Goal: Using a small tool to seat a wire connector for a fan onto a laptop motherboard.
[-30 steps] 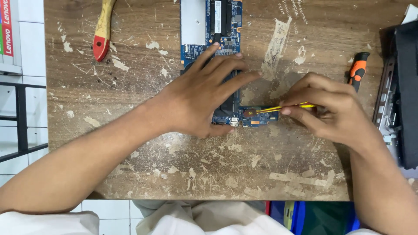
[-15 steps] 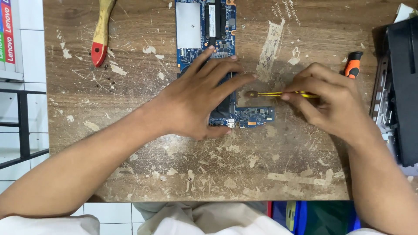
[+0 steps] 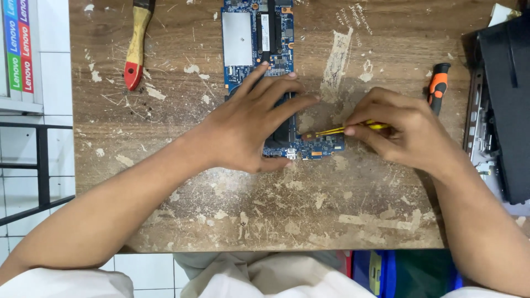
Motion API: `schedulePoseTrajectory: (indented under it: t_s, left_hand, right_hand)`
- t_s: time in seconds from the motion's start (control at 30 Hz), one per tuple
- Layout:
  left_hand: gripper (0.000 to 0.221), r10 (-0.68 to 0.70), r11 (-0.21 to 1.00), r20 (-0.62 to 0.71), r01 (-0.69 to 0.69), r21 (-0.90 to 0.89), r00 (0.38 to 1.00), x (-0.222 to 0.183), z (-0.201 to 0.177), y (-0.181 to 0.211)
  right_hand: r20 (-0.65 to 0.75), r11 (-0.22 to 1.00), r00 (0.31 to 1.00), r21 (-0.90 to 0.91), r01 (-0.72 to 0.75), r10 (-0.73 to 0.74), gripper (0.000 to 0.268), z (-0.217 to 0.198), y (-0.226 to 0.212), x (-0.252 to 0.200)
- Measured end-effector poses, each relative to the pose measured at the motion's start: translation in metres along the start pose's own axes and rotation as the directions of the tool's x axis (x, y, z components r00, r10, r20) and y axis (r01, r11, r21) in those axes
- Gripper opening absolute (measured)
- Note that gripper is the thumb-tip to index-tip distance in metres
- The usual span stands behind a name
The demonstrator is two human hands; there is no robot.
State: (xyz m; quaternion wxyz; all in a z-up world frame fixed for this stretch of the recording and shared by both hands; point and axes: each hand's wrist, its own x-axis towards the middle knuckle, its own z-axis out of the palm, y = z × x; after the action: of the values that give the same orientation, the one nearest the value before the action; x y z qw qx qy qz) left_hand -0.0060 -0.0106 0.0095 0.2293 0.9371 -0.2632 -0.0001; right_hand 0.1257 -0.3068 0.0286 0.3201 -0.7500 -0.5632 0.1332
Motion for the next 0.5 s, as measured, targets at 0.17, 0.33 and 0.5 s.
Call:
schedulePoseTrajectory:
  t_s: [0.17,0.33,0.5]
  left_hand:
    - [0.111,0.019,0.999,0.001,-0.019,-0.027,1.000,-0.001,-0.004,0.001]
    - [0.107,0.031,0.999,-0.006,-0.031,-0.036,1.000,-0.003,-0.001,0.001]
    - [0.107,0.076,0.997,-0.079,-0.078,-0.013,0.994,-0.004,0.003,0.001]
  right_hand:
    - [-0.056,0.999,0.998,-0.013,-0.033,0.033,0.003,0.001,-0.010,0.006]
    - [-0.165,0.997,0.984,-0.034,0.063,-0.068,0.011,-0.003,-0.006,0.003]
    - [-0.137,0.985,0.989,-0.172,0.030,-0.054,0.024,0.000,-0.003,0.004]
